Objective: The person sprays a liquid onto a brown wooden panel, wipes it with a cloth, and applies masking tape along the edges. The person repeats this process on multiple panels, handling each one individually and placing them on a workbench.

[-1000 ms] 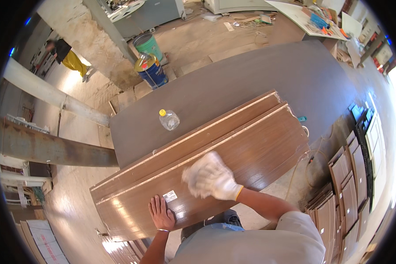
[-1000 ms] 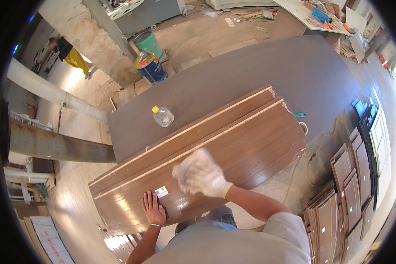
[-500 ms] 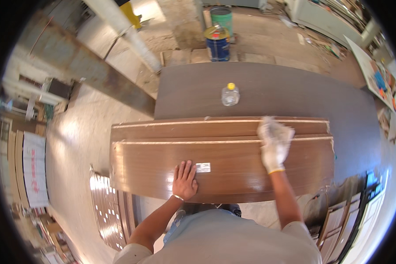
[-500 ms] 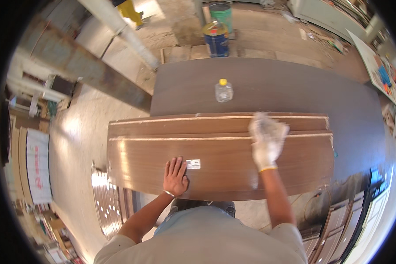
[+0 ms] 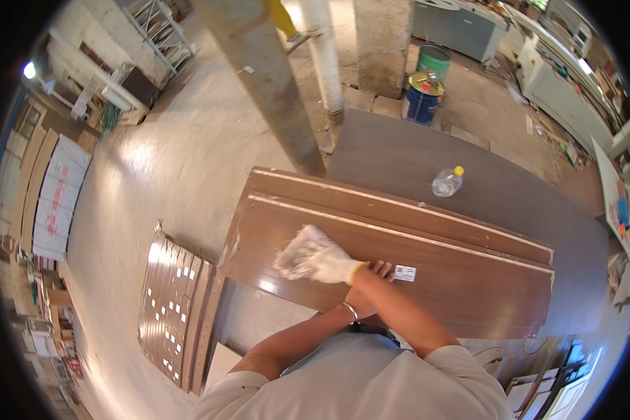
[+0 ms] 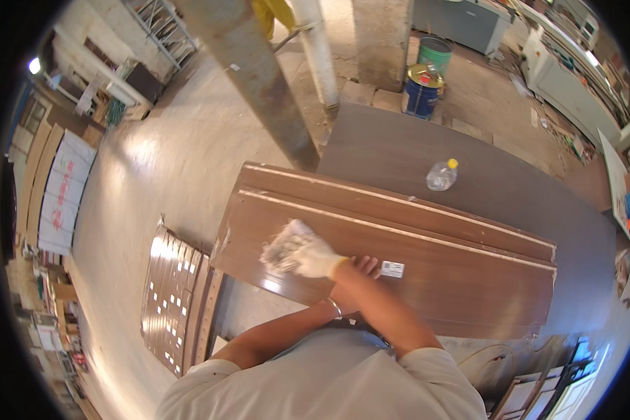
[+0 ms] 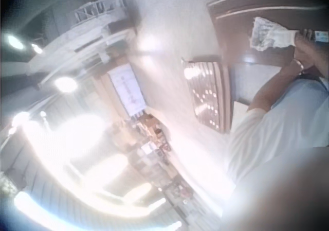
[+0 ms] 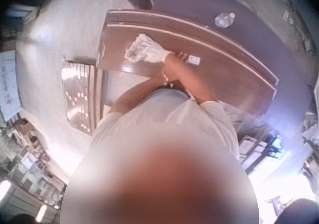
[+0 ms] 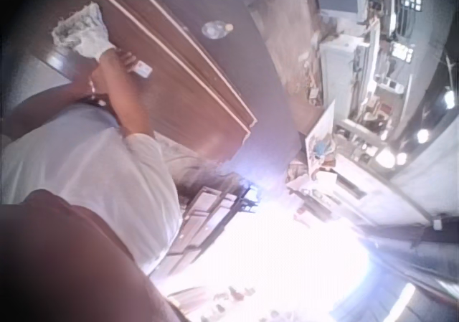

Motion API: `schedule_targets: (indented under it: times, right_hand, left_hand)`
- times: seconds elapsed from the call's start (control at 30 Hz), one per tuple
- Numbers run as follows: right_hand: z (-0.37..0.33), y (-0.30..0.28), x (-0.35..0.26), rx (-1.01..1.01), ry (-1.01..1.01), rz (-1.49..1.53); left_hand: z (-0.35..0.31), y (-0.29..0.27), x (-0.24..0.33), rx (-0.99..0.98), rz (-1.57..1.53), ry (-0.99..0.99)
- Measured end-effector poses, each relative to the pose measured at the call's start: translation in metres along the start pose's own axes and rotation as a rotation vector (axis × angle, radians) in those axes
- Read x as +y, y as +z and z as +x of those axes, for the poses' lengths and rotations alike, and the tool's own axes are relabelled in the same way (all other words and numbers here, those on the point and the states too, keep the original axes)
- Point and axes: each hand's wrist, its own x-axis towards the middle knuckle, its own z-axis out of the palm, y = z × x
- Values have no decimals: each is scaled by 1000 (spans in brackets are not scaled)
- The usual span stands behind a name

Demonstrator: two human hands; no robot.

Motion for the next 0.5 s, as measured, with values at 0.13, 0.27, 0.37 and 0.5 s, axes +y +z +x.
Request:
schedule_targets:
  times: [0.13, 0.27, 0.37, 0.5]
  right_hand:
    - [-121, -75, 21, 79, 534, -231]
    - [-258, -142, 17, 663, 1163, -501]
    - [-258, -112, 27, 787, 1308, -787]
    - [-93, -15, 71, 591, 943, -818]
  left_hand:
    - [-51, -24, -44, 71, -182, 25]
    - [-123, -60, -96, 132, -119, -224]
    - [-150, -69, -113, 160, -115, -292]
    - [-151, -64, -112, 80, -134, -285]
